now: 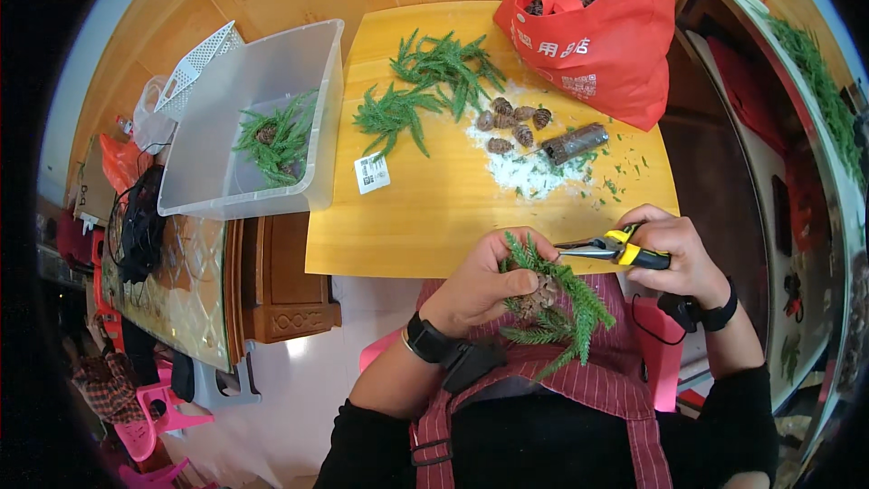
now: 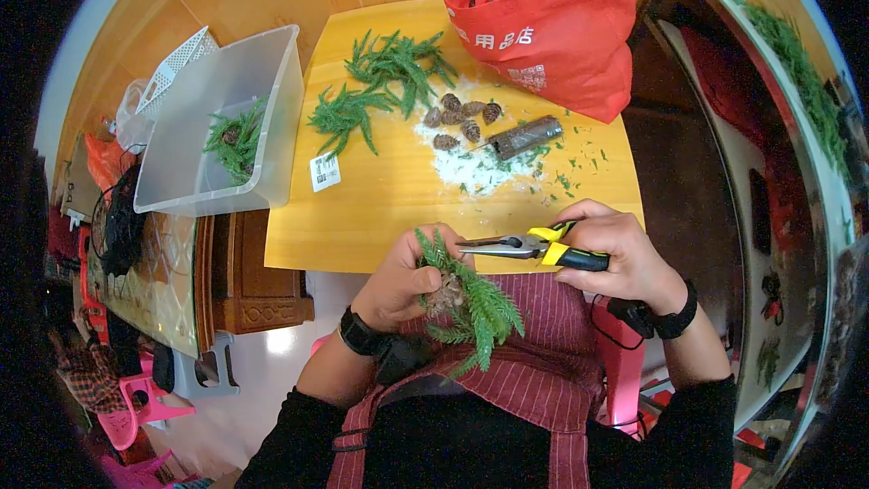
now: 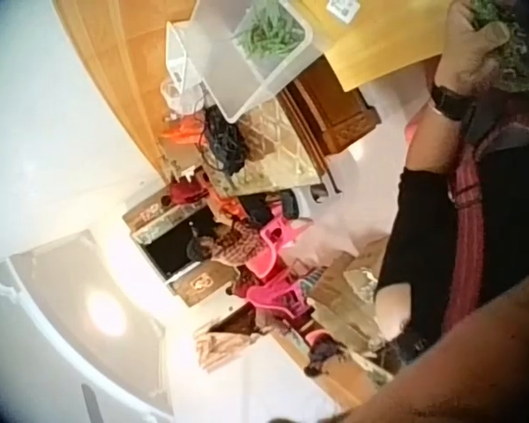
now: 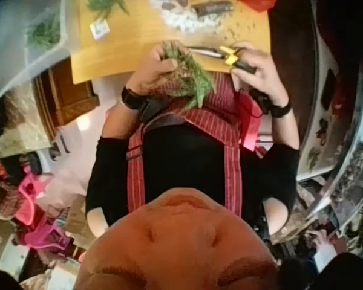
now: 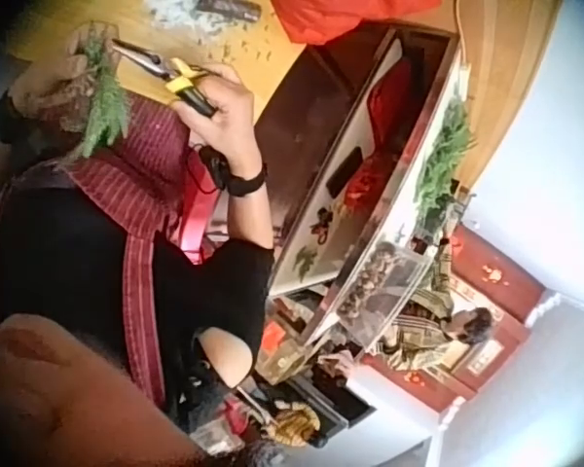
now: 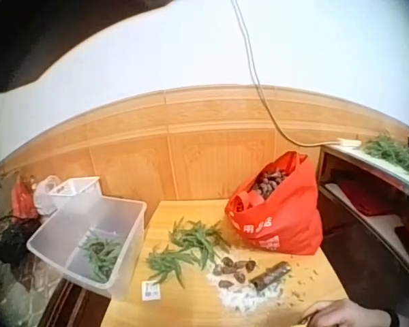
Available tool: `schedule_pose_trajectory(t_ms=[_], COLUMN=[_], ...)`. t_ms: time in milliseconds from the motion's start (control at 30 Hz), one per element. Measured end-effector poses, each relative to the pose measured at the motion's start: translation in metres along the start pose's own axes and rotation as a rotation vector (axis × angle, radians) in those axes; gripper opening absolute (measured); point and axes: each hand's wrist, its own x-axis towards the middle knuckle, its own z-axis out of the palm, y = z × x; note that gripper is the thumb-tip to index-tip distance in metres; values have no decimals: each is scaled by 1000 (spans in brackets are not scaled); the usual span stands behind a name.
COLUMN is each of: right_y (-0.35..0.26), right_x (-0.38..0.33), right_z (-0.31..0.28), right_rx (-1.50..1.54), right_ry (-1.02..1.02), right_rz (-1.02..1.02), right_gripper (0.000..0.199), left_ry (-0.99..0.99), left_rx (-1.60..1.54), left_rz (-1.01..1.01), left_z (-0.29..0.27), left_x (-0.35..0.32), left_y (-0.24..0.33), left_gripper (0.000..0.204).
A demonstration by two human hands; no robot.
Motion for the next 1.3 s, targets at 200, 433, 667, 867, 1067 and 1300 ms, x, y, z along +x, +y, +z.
schedule_pose_trajectory(t_ms=[200, 433, 667, 867, 1067, 1300], right_y=[-2, -27, -6, -2, -3, -8], right_x=[-8, -12, -10, -4, -4, -14], right_z=[1, 8, 1, 1, 1, 4], right_rx=[-71, -10, -41, -25, -71, -166], right_ry=[36, 51, 71, 57, 59, 89], right_rz=[43, 414, 105, -14, -40, 174], right_gripper=[22, 21, 28, 24, 21, 23], left_ry=[47, 225, 108, -28, 7, 157], left_rx=[138, 1317, 254, -47, -68, 1257], left_rz=[-5, 663, 57, -68, -45, 620], left_z=[4, 12, 7, 3, 6, 13], left_x=[-2, 6, -1, -5, -6, 5], left_y=[11, 10, 6, 1, 2, 12], left_gripper=[38, 31, 34, 44, 39, 30])
